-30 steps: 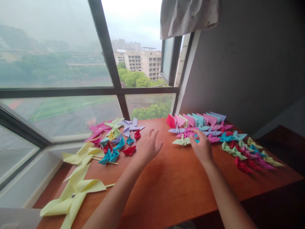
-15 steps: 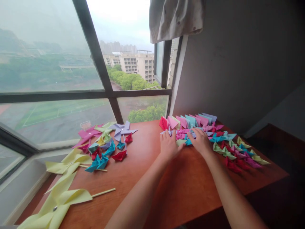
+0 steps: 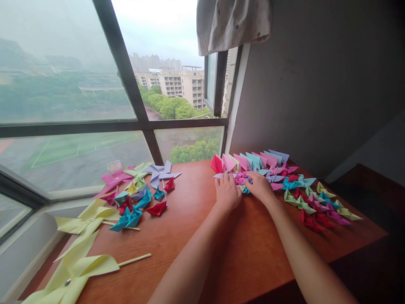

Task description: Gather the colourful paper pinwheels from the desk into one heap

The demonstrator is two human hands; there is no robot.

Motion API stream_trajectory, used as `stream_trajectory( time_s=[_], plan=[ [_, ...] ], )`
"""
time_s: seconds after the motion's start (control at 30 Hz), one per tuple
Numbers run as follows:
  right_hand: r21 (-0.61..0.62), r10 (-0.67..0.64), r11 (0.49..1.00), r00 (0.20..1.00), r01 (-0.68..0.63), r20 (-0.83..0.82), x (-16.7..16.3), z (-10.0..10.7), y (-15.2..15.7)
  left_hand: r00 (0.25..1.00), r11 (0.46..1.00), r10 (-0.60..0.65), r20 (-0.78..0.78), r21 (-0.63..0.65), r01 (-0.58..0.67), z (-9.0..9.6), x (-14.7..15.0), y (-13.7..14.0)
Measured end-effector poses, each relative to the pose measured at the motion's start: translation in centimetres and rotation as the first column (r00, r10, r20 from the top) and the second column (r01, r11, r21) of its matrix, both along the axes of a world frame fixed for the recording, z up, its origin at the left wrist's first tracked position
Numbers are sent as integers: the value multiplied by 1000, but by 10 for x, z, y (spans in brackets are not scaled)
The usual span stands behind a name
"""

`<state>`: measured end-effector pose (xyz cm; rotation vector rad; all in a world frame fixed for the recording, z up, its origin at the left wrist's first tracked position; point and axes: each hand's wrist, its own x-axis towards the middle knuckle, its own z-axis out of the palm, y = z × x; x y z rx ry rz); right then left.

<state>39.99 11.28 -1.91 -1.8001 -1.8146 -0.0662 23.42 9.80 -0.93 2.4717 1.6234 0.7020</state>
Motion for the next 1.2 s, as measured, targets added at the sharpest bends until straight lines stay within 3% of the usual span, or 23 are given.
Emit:
stream_trajectory(
  time_s=[0.33,0.63,0.77,0.9,1.1,1.2],
  plan=[
    [93,68,994,995,-60,-76,-17,1,-9,988,993,-97,117,-58,105,-2,-10,-12],
    [171,81,984,966,-39,-246,-52,14,-28,982,996,-61,181,-57,72,10,-53,-25],
    [107,120,991,887,-80,-445,-102,31,-30,975,999,32,222,-50,-22,26,-99,-30],
    [85,225,971,740,-222,-634,-172,52,-17,957,987,151,248,16,-160,48,-164,-30],
    [108,351,918,656,-381,-668,-284,78,23,894,906,367,256,120,-406,82,-268,-9],
    [91,389,892,650,-443,-653,-318,85,35,874,875,445,195,112,-470,87,-308,1]
  ],
)
